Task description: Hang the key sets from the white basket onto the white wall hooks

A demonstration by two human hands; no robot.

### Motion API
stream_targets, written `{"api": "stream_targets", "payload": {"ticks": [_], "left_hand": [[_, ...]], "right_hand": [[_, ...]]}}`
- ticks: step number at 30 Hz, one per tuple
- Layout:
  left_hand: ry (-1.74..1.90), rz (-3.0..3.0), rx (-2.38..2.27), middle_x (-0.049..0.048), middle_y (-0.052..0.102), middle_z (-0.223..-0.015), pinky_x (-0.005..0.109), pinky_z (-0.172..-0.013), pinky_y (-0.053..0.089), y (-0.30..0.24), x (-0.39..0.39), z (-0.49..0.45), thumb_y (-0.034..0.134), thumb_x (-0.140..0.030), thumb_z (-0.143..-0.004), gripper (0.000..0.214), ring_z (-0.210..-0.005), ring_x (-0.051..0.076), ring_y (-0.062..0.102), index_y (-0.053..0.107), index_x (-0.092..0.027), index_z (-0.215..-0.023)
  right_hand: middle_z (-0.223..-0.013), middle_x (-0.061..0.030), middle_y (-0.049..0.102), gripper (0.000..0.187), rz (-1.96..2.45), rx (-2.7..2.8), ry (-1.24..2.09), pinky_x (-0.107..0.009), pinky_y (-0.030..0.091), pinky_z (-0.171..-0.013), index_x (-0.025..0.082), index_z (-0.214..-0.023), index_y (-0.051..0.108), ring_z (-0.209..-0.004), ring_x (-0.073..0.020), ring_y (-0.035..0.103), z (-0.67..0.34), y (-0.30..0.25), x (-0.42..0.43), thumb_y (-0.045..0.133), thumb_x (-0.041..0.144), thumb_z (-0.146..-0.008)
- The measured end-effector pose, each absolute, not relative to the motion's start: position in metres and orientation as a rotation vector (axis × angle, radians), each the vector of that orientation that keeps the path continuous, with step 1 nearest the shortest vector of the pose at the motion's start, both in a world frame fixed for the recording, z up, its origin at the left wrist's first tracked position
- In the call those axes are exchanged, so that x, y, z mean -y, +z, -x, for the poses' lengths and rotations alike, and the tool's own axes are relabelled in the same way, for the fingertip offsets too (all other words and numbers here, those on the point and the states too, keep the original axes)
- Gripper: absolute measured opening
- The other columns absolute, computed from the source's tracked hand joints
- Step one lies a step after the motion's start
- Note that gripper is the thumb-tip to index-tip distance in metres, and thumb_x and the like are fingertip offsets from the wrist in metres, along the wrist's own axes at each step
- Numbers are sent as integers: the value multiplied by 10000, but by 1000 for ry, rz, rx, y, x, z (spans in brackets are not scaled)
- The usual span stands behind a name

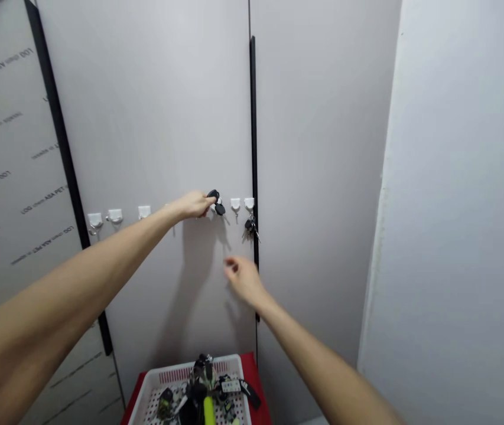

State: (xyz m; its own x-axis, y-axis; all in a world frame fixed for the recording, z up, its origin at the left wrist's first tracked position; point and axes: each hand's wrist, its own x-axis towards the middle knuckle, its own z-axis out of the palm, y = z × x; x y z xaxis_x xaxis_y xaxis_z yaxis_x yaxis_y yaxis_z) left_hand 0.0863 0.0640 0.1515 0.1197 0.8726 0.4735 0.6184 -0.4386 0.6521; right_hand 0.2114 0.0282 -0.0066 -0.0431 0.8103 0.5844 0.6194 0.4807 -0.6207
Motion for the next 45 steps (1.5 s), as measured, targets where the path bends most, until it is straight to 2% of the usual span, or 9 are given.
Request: {"api": "stream_targets", "payload": {"ticks": [3, 11, 18, 23, 28, 31, 35, 40, 45], "left_hand": [[1299, -2200, -1585, 31, 459, -423, 231, -588, 339, 162, -67, -91, 401, -310, -636, 275, -622, 159, 496, 458, -139, -429], [1601, -2244, -1402, 21, 497, -519, 205, -555, 326, 154, -45, -80, 219, -365, -714, 399, -547, 106, 460, 472, -137, -508], [799, -2261, -1249, -9, 467, -489, 182, -515, 308, 10, 21, -16, 241, -416, -706, 407, -494, 86, 404, 448, -145, -482], [368, -2157, -1373, 6, 493, -513, 193, -492, 306, -107, 38, 9, 246, -399, -706, 386, -505, 109, 434, 490, -156, -532], [224, -2263, -1543, 36, 571, -727, 232, -656, 328, -153, 46, 31, 396, -228, -624, 169, -724, 160, 492, 560, -196, -655], [435, -2180, -1470, 39, 558, -849, 237, -716, 325, -153, 40, 45, 403, -207, -620, 216, -798, 149, 475, 543, -191, -783], [751, -1800, -1321, 34, 568, -704, 223, -634, 364, -131, 26, 44, 397, -346, -644, 244, -656, 113, 495, 524, -145, -698], [934, -1307, -1062, -17, 437, -399, 182, -432, 321, -69, 2, 9, 238, -542, -657, 474, -365, 49, 396, 400, -139, -466], [1009, -1340, -863, -34, 300, -290, 172, -342, 191, -8, -11, -15, 128, -594, -653, 548, -282, 36, 273, 304, -154, -378]], "right_hand": [[-896, -64, 531, 303, 1315, 1310, -70, -265, 364, -665, 165, -903, 480, -745, -140, 487, -235, 36, -49, 416, 307, -643], [-677, -30, 558, 289, 1503, 1287, -98, -242, 352, -550, 169, -871, 498, -615, -136, 494, -244, 62, -78, 436, 250, -600], [-462, 24, 480, 149, 1340, 1368, 243, -194, 321, -437, 122, -684, 563, -403, -53, 386, -272, 100, -68, 482, 156, -563], [-420, 37, 420, 104, 1254, 1328, 219, -181, 292, -401, 84, -660, 552, -374, -30, 341, -258, 132, -56, 474, 99, -591], [-459, 33, 485, 166, 1238, 1720, 581, -183, 327, -439, 112, -718, 574, -406, -36, 386, -209, 47, -26, 472, 107, -588], [-521, 21, 544, 178, 1301, 1975, 888, -210, 354, -478, 145, -712, 580, -451, -73, 441, -186, -44, 5, 492, 127, -558], [-516, -8, 543, 69, 1362, 1915, 1022, -235, 352, -511, 153, -550, 549, -510, -115, 469, -167, -113, 18, 510, 209, -563], [-435, 2, 431, 445, 1171, 1681, 1139, -201, 309, -391, 153, -492, 419, -378, -72, 405, -137, -67, -6, 200, 470, -713], [-326, 62, 226, 515, 864, 1466, 1310, -182, 227, -330, 177, -411, 243, -274, -36, 209, -118, -9, -18, 78, 593, -667]]}}
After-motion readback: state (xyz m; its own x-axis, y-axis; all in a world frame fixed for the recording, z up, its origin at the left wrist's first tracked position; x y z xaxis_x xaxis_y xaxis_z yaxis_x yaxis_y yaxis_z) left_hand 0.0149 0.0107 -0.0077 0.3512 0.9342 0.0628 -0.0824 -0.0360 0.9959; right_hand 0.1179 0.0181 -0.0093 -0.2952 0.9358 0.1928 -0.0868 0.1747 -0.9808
